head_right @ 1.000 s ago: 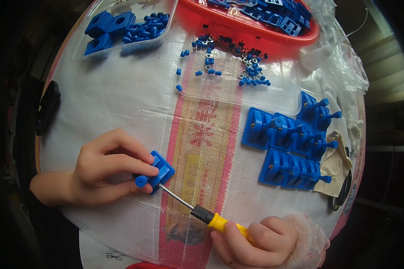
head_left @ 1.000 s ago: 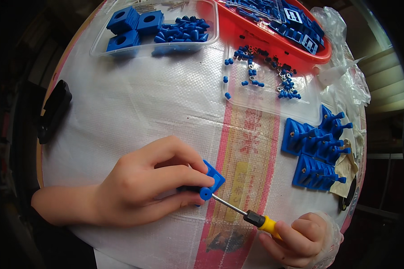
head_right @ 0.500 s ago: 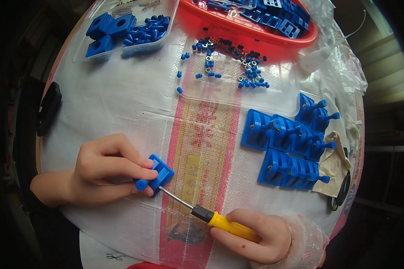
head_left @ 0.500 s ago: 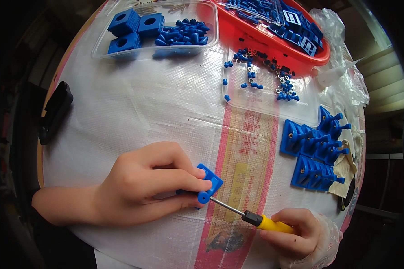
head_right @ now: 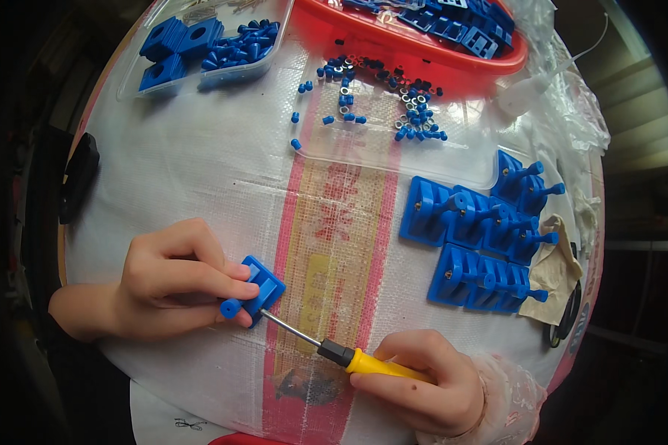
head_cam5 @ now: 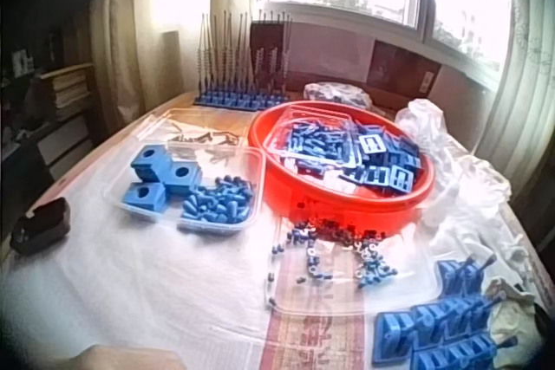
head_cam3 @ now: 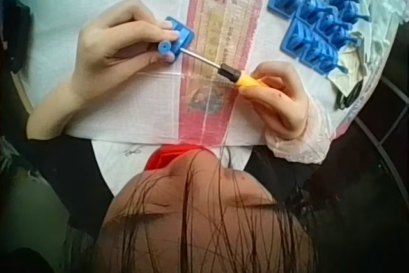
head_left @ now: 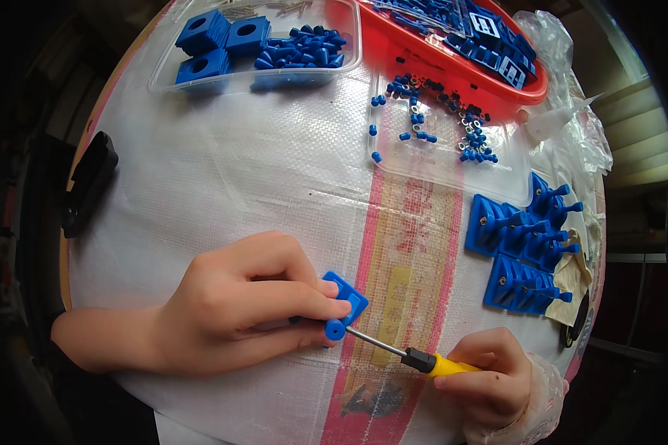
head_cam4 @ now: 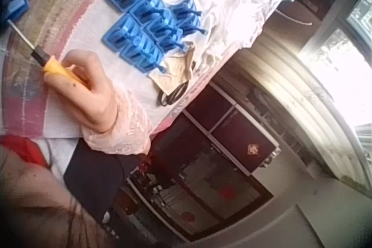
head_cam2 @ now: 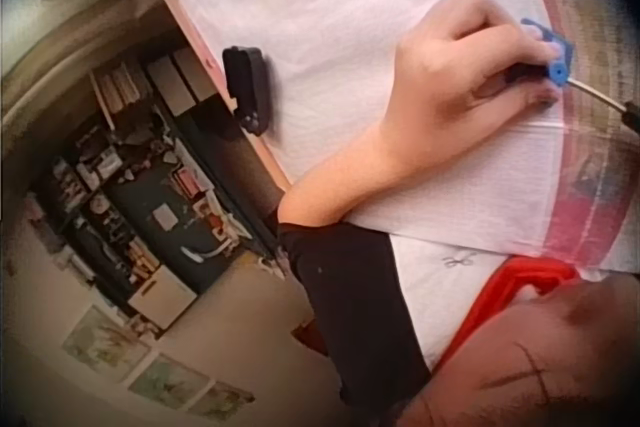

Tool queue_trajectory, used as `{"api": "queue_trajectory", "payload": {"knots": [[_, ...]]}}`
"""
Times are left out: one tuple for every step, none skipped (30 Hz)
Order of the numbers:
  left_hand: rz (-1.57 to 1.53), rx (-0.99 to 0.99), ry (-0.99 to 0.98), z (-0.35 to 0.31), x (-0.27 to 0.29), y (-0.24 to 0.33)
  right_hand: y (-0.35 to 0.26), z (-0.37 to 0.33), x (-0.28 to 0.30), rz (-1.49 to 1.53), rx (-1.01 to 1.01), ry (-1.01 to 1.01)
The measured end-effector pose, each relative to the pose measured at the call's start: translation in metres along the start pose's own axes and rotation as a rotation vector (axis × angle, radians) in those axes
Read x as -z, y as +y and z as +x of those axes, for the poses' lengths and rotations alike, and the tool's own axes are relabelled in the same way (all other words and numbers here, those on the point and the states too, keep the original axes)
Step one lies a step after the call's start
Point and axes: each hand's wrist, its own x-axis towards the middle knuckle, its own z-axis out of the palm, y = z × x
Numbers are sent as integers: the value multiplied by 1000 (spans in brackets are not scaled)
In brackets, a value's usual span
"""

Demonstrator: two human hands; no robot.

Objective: Manually assemble small blue plastic parts using a screwdriver.

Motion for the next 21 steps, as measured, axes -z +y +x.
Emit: {"api": "queue_trajectory", "payload": {"knots": [[0, 0, 0, 0, 0, 0, -1, 0, 0, 2, -14, -4], [1, 13, 0, 0, 0, 0, -1, 0, -1, 14, -18, 13], [2, 26, 0, 0, 0, 1, 0, 1, -3, 26, -22, 31], [4, 40, -1, 0, -1, 2, 1, 1, -4, 40, -25, 48], [5, 41, -1, 0, -1, 1, 2, 1, -3, 23, -13, 22], [6, 41, -1, 0, -2, 0, 3, 1, -1, 7, -1, -5], [10, 40, 2, 0, -2, 1, 3, 2, 1, -11, 16, -31], [12, 43, -4, 0, -1, 2, 2, 1, 1, -23, 23, -38], [14, 46, -10, 1, 0, 3, 2, 0, 0, -35, 30, -44], [13, 50, -15, 0, 0, 2, 2, -1, -1, -47, 35, -53], [21, 48, -12, -1, 0, 2, 2, 0, -1, -56, 48, -58], [29, 47, -8, -2, 1, 2, 3, 0, -2, -66, 61, -62], [36, 45, -6, -1, 1, 2, 3, 1, -2, -75, 73, -67], [27, 45, -7, -1, 0, 2, 1, 0, -4, -81, 52, -43], [18, 46, -8, -1, -1, 2, -2, -2, -6, -87, 31, -19], [9, 46, -12, -1, -1, 1, -4, -3, -7, -93, 9, 7], [20, 44, -13, 0, -1, 1, -4, -2, -7, -103, 16, 1], [30, 42, -15, 0, 0, 1, -5, -1, -6, -114, 23, -5], [40, 42, -15, 0, -1, 1, -5, -1, -6, -124, 29, -14], [30, 52, -15, 0, -1, 2, -4, -1, -6, -121, 26, -14], [21, 62, -15, 0, -2, 2, -4, -2, -6, -117, 22, -14]]}}
